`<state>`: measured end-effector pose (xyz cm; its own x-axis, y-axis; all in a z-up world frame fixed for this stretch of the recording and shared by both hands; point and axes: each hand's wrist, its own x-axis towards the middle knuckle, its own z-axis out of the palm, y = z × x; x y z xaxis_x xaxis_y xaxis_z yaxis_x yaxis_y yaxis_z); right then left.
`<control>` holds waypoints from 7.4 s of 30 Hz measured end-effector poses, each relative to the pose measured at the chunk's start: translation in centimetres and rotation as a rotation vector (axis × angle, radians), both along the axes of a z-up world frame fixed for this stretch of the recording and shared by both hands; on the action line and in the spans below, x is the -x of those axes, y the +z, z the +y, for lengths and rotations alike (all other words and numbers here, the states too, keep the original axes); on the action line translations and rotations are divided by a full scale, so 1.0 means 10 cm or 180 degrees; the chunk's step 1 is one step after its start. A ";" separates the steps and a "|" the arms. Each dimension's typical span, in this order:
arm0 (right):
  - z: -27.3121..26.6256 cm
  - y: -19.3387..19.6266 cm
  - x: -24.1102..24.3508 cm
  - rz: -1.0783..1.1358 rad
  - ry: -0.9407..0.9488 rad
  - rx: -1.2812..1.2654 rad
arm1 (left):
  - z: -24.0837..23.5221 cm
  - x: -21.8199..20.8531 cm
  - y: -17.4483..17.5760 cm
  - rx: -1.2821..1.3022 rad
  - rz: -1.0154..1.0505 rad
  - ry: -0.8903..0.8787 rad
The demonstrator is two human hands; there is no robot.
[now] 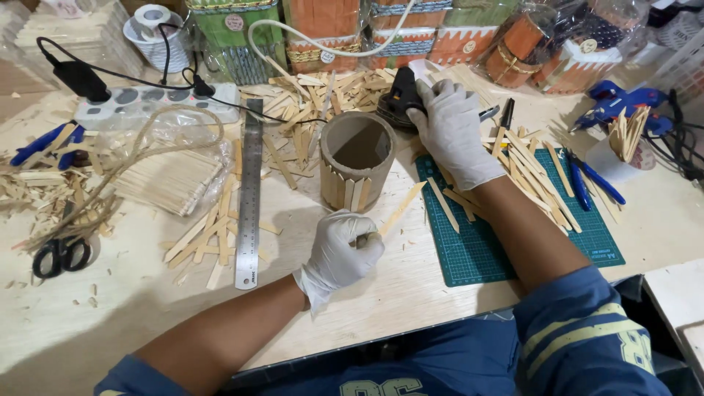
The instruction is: Gluing popsicle sticks onto a cardboard tube to create a decorative container.
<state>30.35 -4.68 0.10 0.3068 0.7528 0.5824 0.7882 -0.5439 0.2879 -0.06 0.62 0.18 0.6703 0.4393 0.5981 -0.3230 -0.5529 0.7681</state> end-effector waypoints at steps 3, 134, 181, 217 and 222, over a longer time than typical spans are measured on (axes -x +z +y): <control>-0.11 0.55 0.45 0.0497 -0.0463 0.0359 | -0.04 0.04 0.14 -0.0400 -0.0278 0.0052; -0.57 0.10 1.66 0.3732 0.1340 -0.1950 | 0.26 -0.12 0.38 0.0676 0.0223 0.0453; -0.45 0.08 1.32 0.4410 0.1783 -0.2316 | 0.53 -0.26 0.14 0.1457 0.0249 -0.0111; -0.23 0.17 1.45 0.4572 0.2140 -0.2311 | 0.49 -0.29 0.33 0.1028 0.0386 -0.0219; -0.37 0.33 1.57 0.3709 0.2074 -0.1685 | 0.35 -0.26 0.52 0.0862 0.0551 0.0273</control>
<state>14.63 -8.37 3.40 0.4863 0.7204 0.4945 0.5753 0.1619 -0.8017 2.56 4.08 5.36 0.7055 0.6260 0.3323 -0.1361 -0.3405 0.9303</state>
